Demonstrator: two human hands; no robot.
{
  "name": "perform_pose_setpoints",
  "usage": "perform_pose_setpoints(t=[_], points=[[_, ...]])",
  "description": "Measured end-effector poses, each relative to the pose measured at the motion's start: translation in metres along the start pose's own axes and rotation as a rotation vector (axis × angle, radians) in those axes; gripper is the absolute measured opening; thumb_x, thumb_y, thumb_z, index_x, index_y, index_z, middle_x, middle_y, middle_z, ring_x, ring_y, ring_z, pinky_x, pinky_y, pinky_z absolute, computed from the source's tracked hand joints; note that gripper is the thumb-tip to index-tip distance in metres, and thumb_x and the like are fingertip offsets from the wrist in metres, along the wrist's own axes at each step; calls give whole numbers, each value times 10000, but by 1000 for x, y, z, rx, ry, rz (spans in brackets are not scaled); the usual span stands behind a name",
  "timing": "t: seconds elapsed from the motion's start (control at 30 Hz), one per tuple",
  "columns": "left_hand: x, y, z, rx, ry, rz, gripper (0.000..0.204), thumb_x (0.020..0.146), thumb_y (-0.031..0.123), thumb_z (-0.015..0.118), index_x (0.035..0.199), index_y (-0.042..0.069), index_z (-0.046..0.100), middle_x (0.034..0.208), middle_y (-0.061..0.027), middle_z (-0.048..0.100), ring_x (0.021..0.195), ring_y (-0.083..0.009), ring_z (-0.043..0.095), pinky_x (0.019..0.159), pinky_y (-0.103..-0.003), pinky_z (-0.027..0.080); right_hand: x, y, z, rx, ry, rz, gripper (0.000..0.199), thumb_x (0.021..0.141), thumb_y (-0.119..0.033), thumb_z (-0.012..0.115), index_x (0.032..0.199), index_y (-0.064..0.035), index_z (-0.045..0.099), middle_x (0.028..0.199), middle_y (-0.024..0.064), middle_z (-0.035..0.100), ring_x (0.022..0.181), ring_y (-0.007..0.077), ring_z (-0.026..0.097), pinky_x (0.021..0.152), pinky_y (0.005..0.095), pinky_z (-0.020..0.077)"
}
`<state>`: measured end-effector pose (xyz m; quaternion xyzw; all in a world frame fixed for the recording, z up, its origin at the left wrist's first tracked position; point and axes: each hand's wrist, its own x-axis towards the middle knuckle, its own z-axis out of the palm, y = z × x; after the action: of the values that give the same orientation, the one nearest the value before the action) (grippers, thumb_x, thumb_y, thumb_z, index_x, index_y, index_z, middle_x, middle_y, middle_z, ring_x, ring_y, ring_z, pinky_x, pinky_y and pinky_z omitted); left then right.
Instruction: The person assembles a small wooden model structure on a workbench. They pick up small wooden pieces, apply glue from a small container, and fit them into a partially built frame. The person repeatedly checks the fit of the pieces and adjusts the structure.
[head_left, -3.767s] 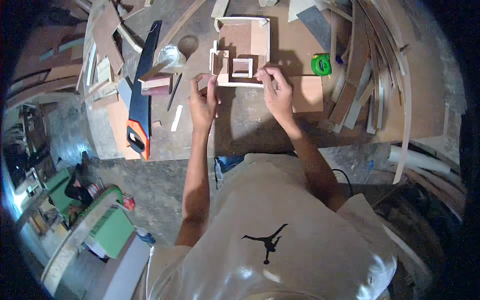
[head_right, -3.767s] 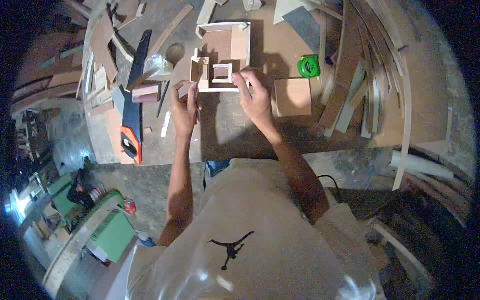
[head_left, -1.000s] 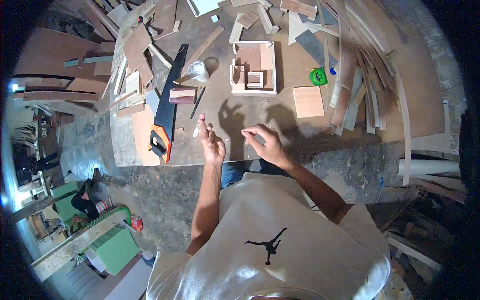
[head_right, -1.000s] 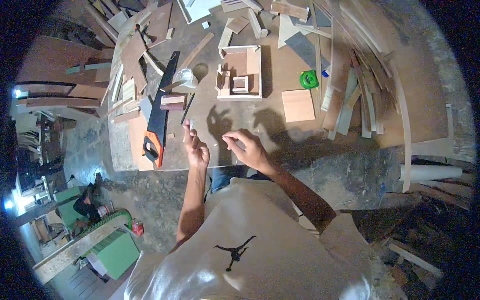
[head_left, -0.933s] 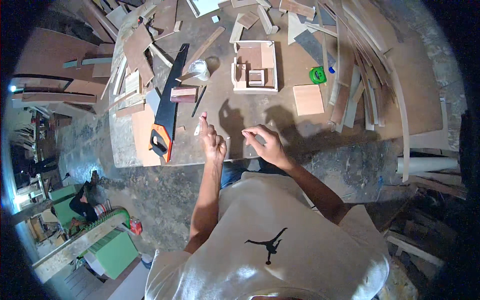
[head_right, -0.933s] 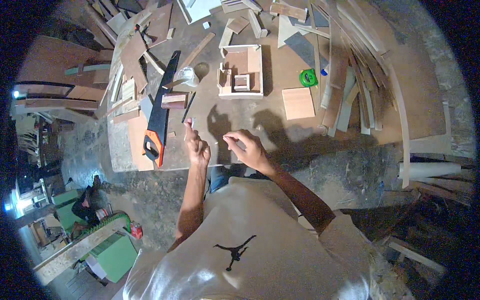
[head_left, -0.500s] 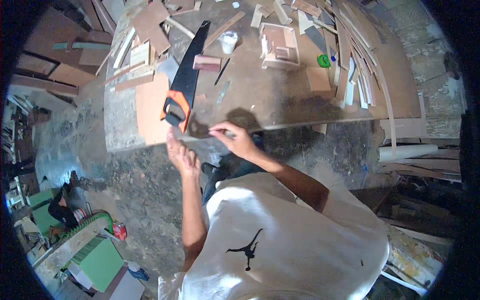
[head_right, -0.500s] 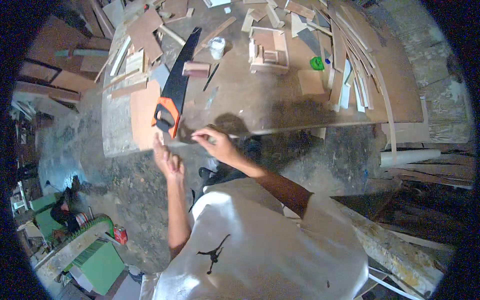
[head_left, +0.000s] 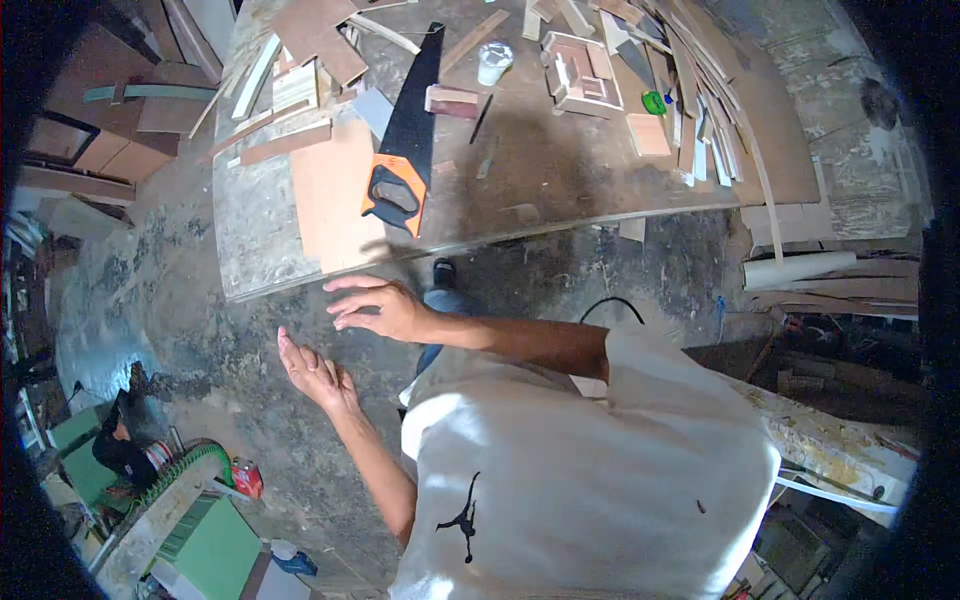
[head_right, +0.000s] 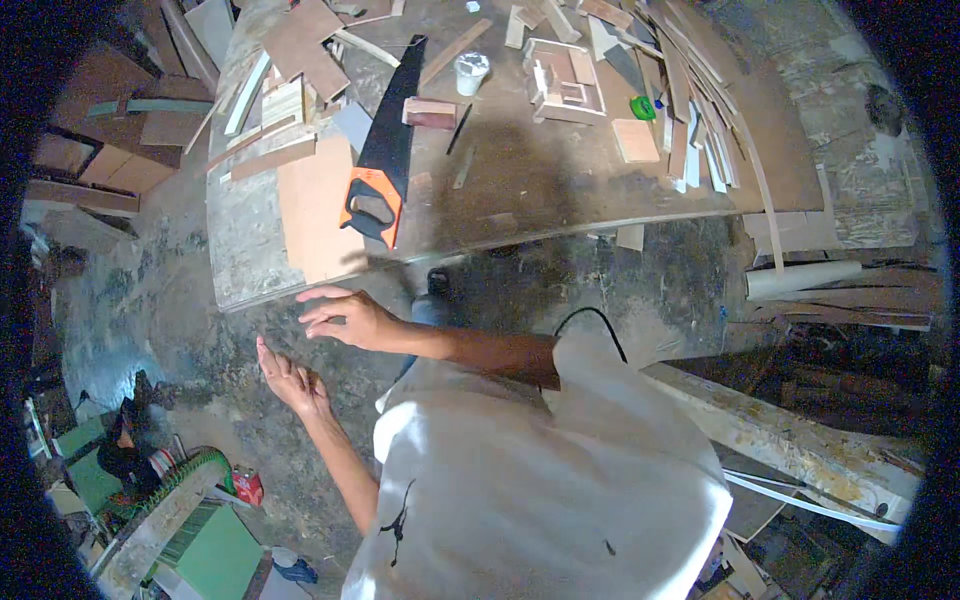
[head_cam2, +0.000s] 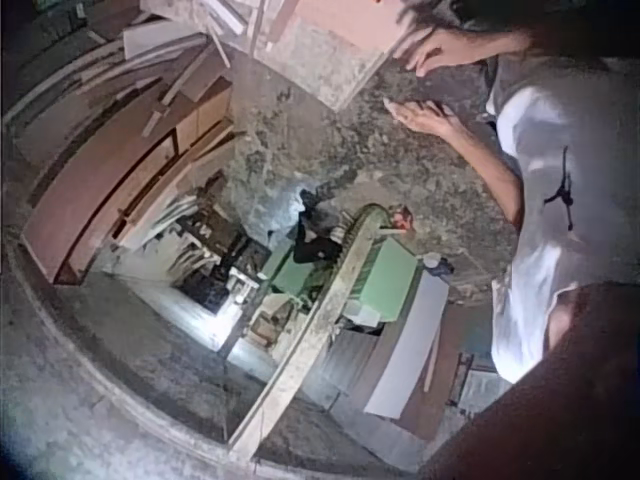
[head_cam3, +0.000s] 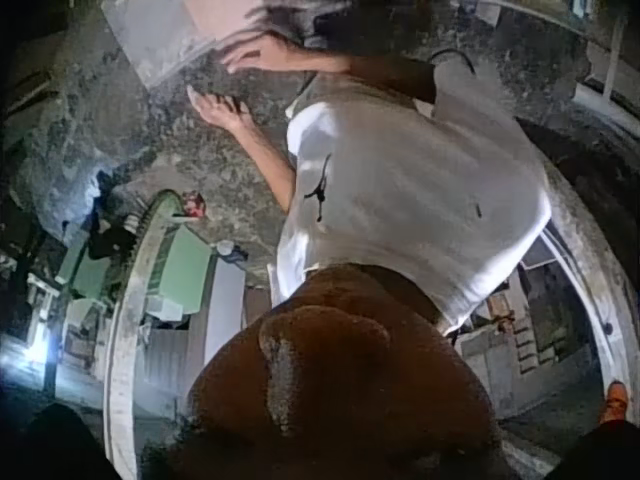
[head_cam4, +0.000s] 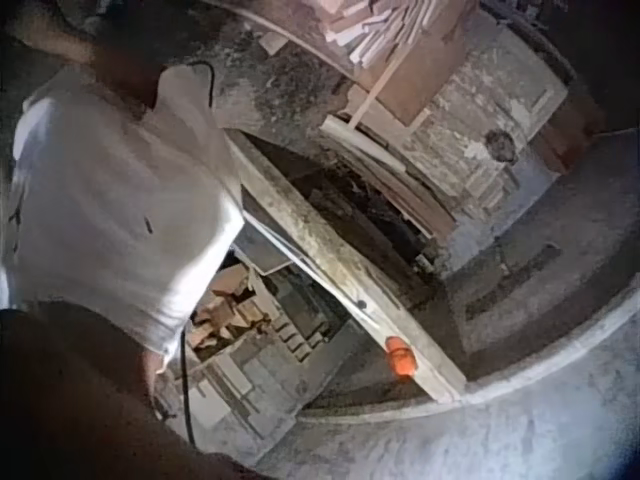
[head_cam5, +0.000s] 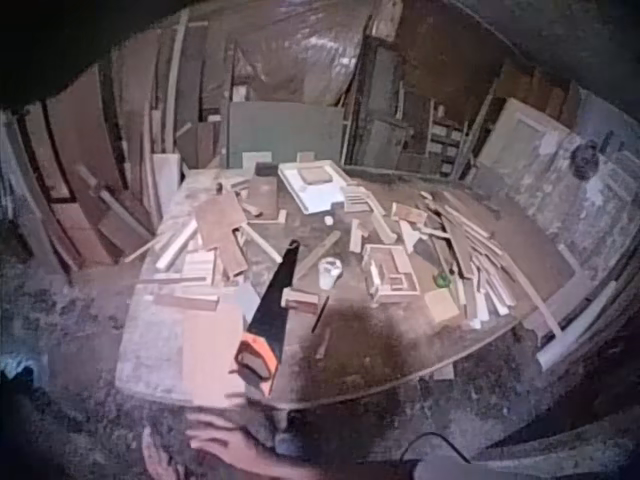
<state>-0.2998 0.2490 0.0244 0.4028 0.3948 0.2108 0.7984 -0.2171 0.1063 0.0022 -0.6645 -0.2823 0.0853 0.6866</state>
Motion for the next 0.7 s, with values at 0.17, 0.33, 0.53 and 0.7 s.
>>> perform_pose_setpoints(t=[0.17,0.33,0.53,0.7], points=[[32,18,-18,54,0,36,415,1050,273,475,1430,111,431,602,59,399,322,3,242,261,-160,227,52,0,34,114,-81,53,107,837,-93,744,915,-21,742,1212,84,584,940,167,673,849,318,532],[84,37,-6,18,-62,8,378,1060,211,436,1404,53,441,608,29,435,330,-22,284,267,-160,272,110,12,59,54,-73,-197,97,912,-82,646,932,7,679,1087,105,577,936,214,627,815,325,512],[179,47,35,-113,-284,-228,341,1052,256,473,1340,74,474,566,54,369,327,-24,285,265,-173,256,192,0,32,-159,-177,-120,210,954,-195,602,970,10,647,985,126,617,936,250,616,819,352,507],[243,93,64,182,-662,-190,279,1045,286,502,1254,102,524,563,55,376,368,-3,294,303,-184,237,240,4,45,-363,231,-130,187,910,-206,689,908,-19,687,939,74,631,853,206,620,793,334,495]])
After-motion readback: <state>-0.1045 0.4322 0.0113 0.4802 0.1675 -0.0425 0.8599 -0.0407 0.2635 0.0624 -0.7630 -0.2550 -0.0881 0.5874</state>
